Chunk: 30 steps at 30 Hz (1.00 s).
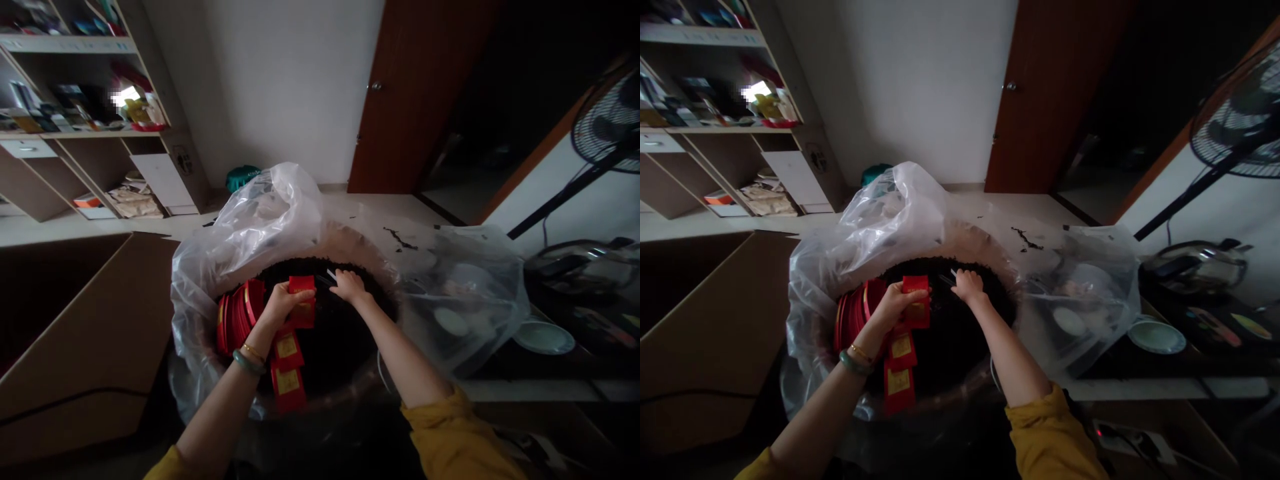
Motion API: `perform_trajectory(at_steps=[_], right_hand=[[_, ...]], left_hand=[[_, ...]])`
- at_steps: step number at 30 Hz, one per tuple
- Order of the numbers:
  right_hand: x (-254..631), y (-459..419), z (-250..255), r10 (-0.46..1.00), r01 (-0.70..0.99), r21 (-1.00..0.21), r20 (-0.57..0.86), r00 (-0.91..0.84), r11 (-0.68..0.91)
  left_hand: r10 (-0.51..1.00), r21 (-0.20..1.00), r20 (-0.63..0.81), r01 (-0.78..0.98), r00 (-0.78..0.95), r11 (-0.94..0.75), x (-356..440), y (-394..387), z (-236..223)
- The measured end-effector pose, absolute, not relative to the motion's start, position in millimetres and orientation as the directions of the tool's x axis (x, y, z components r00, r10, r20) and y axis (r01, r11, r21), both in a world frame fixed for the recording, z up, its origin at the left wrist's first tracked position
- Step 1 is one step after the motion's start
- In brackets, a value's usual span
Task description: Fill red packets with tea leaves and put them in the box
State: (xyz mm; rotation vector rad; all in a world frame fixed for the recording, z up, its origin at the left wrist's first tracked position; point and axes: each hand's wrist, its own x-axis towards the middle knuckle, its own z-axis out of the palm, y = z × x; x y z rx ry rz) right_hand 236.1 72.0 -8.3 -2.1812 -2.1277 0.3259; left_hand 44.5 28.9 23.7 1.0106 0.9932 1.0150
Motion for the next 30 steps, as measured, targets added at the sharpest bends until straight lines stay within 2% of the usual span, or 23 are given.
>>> perform_trajectory(at_steps=[6, 8, 10, 12, 17, 22, 30], right_hand=[[246.0, 78.9, 2.5, 0.995, 0.956, -0.293, -0.1, -0.01, -0.02], [255.3, 79.7, 17.7, 0.992, 0.901, -0.427, -0.058, -0.113, 0.078], [262.0, 76.6, 36.7, 0.963, 0.713, -0.667, 0.025, -0.268, 0.216], [262.4, 69.4, 55.7, 0.926, 0.601, -0.744, 0.065, -0.371, 0.293], [239.2, 48.9, 81.9, 0.829, 0.602, -0.656, 0.065, -0.556, 0.455], [224.2, 43.5, 84.5, 0.823, 0.657, -0.561, 0.079, -0.562, 0.503], [224.9, 45.1, 83.7, 0.787, 0.657, -0.498, 0.092, -0.609, 0.567]], left_hand=[[0.963, 0.963, -0.168, -0.175, 0.212, 0.207, 40.2, 28.7, 23.5], [0.963, 0.958, -0.18, -0.186, 0.201, 0.218, 39.0, 29.6, 22.7], [0.962, 0.957, -0.188, -0.185, 0.198, 0.225, 38.6, 30.7, 21.6], [0.962, 0.958, -0.191, -0.175, 0.195, 0.226, 39.1, 31.1, 21.0], [0.961, 0.973, -0.182, -0.103, 0.209, 0.206, 42.1, 27.6, 24.2], [0.957, 0.976, -0.175, -0.087, 0.233, 0.199, 43.3, 23.8, 27.8], [0.963, 0.979, -0.161, -0.085, 0.218, 0.183, 45.3, 23.9, 27.5]])
